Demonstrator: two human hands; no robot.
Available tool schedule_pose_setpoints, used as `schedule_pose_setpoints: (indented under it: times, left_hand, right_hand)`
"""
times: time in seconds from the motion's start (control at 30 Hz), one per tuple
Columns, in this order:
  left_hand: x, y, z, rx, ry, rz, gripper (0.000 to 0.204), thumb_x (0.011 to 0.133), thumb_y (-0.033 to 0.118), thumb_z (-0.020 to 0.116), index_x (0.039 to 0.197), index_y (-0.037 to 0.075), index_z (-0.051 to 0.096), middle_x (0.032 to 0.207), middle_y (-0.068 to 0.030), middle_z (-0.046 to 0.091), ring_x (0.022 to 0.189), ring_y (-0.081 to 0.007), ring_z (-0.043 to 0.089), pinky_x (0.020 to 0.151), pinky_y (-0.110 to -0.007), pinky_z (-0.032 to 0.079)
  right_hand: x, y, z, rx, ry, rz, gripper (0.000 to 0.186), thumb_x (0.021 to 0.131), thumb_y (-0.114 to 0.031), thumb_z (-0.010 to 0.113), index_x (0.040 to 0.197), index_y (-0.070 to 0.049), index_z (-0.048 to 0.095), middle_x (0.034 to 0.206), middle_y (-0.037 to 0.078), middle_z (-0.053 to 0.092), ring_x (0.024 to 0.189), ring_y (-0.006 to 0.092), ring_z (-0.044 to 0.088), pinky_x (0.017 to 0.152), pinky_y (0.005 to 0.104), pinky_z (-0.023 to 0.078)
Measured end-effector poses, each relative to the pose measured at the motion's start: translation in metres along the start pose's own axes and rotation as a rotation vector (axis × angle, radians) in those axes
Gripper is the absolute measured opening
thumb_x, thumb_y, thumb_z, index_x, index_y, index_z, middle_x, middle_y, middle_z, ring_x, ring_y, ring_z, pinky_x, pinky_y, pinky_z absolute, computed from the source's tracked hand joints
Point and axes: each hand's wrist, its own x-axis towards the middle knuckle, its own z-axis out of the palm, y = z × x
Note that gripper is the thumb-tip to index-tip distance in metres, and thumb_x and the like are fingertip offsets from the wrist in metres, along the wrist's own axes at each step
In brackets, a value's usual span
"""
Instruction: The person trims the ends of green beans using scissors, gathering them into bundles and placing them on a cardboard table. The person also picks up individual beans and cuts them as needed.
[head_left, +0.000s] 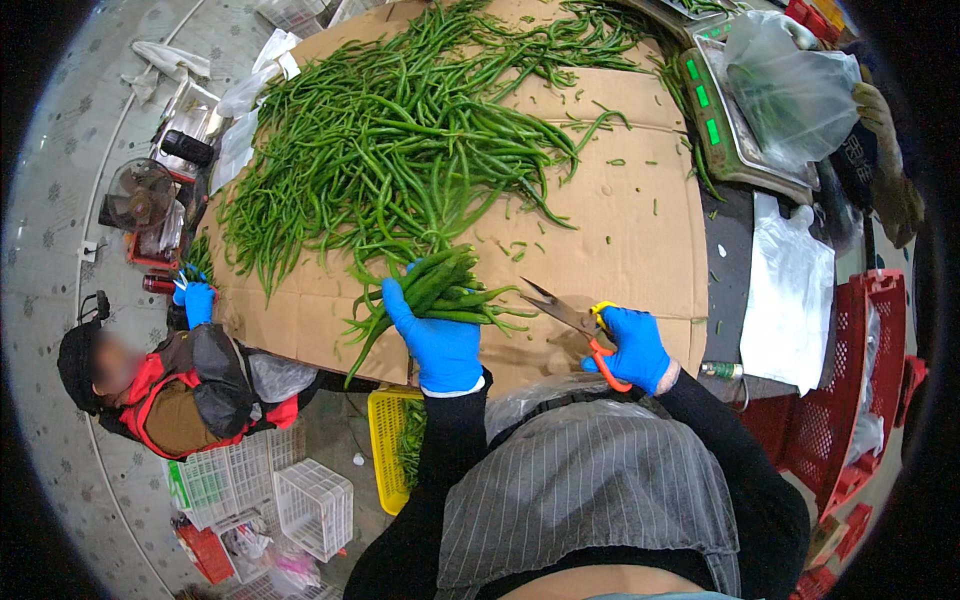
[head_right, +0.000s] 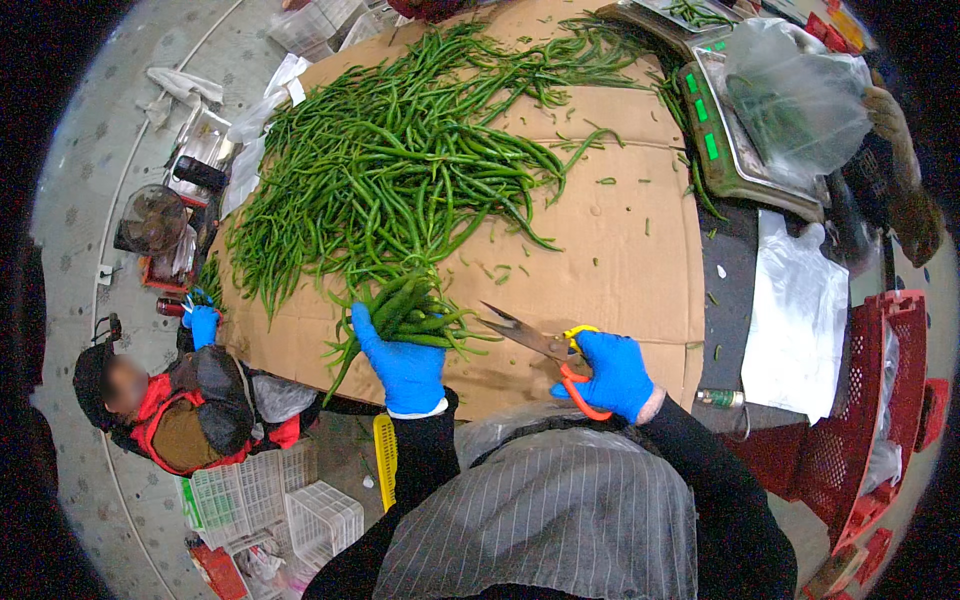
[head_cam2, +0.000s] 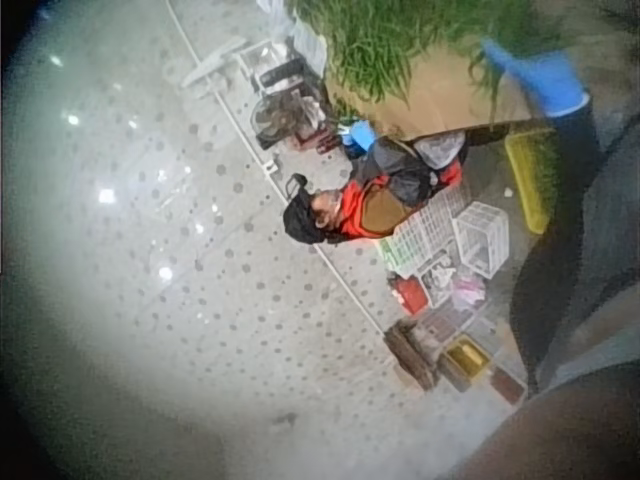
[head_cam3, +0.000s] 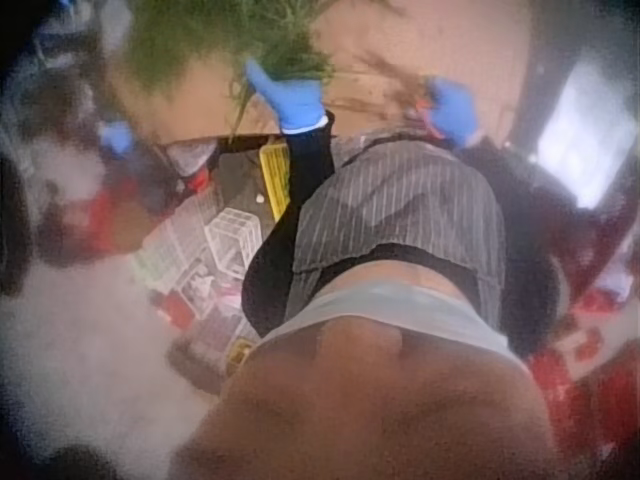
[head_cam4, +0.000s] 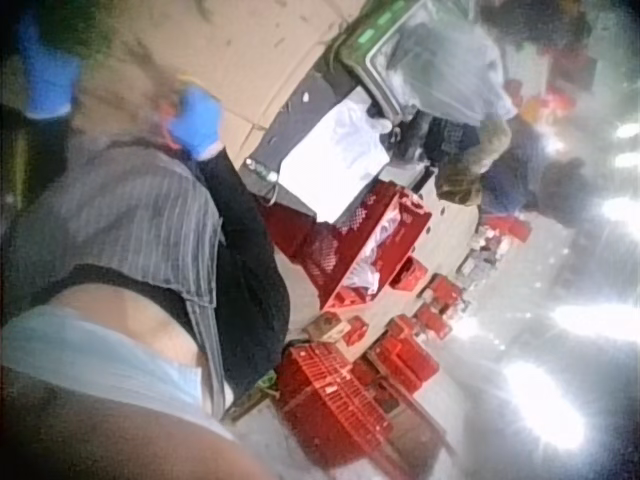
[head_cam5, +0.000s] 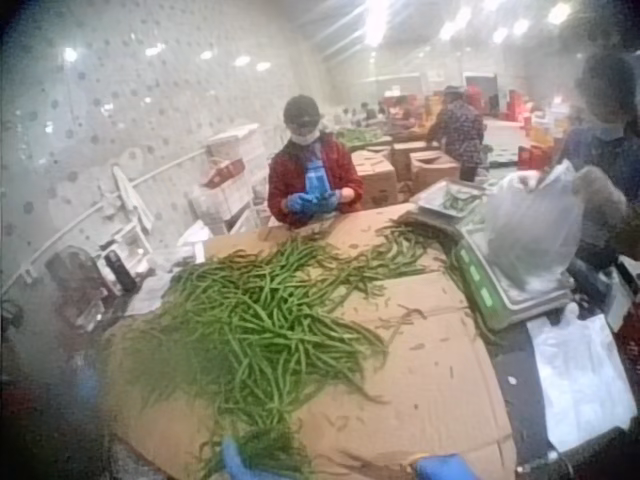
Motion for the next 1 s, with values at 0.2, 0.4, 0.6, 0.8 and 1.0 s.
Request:
schedule_pose_setpoints:
  times: [0.2, 0.4, 0.6, 0.8, 1.0]
  left_hand:
    - [-0.001, 0.006, 0.002, 0.01, -0.004, -0.043, 0.05, 0.091, 0.051, 0.047, 0.109, 0.006, 0.06, 0.104, -0.0136, 0.066, 0.086, -0.0284, 0.064, 0.072, -0.044, 0.054]
    - [0.002, 0.012, -0.01, -0.008, -0.051, -0.055, 0.051, 0.091, 0.051, 0.046, 0.111, 0.006, 0.061, 0.104, -0.0136, 0.066, 0.086, -0.0284, 0.064, 0.071, -0.042, 0.054]
    - [-0.003, -0.001, 0.003, -0.045, 0.049, -0.105, 0.052, 0.09, 0.052, 0.049, 0.111, 0.006, 0.061, 0.106, -0.0136, 0.065, 0.088, -0.0276, 0.064, 0.073, -0.042, 0.054]
    - [-0.002, -0.003, 0.005, -0.015, 0.074, -0.085, 0.052, 0.089, 0.053, 0.051, 0.11, 0.007, 0.061, 0.105, -0.0124, 0.066, 0.088, -0.0272, 0.064, 0.075, -0.042, 0.054]
    - [-0.001, -0.005, -0.003, -0.054, 0.049, -0.197, 0.052, 0.089, 0.053, 0.051, 0.11, 0.007, 0.062, 0.101, -0.0113, 0.067, 0.083, -0.0261, 0.064, 0.071, -0.041, 0.054]
  right_hand:
    - [0.021, -0.019, 0.007, 0.072, 0.119, -0.165, 0.071, 0.058, -0.052, 0.081, 0.105, -0.002, 0.059, 0.081, 0.015, 0.064, 0.074, 0.033, 0.065, 0.064, 0.0384, 0.051]
    - [0.016, -0.017, 0.003, 0.0, -0.122, 0.019, 0.069, 0.061, -0.054, 0.078, 0.103, -0.003, 0.059, 0.087, 0.016, 0.064, 0.077, 0.0344, 0.064, 0.065, 0.0398, 0.049]
    - [0.025, -0.024, 0.009, 0.043, 0.014, -0.113, 0.07, 0.06, -0.058, 0.077, 0.101, -0.004, 0.06, 0.086, 0.015, 0.064, 0.076, 0.035, 0.063, 0.064, 0.0401, 0.049]
    - [0.03, -0.021, 0.004, -0.045, 0.013, -0.132, 0.065, 0.059, -0.059, 0.077, 0.092, -0.005, 0.063, 0.08, 0.014, 0.064, 0.072, 0.0352, 0.063, 0.061, 0.0404, 0.05]
    - [0.028, -0.016, 0.0, -0.068, 0.02, -0.146, 0.062, 0.056, -0.055, 0.081, 0.085, -0.005, 0.059, 0.065, 0.011, 0.058, 0.055, 0.029, 0.057, 0.053, 0.0352, 0.045]
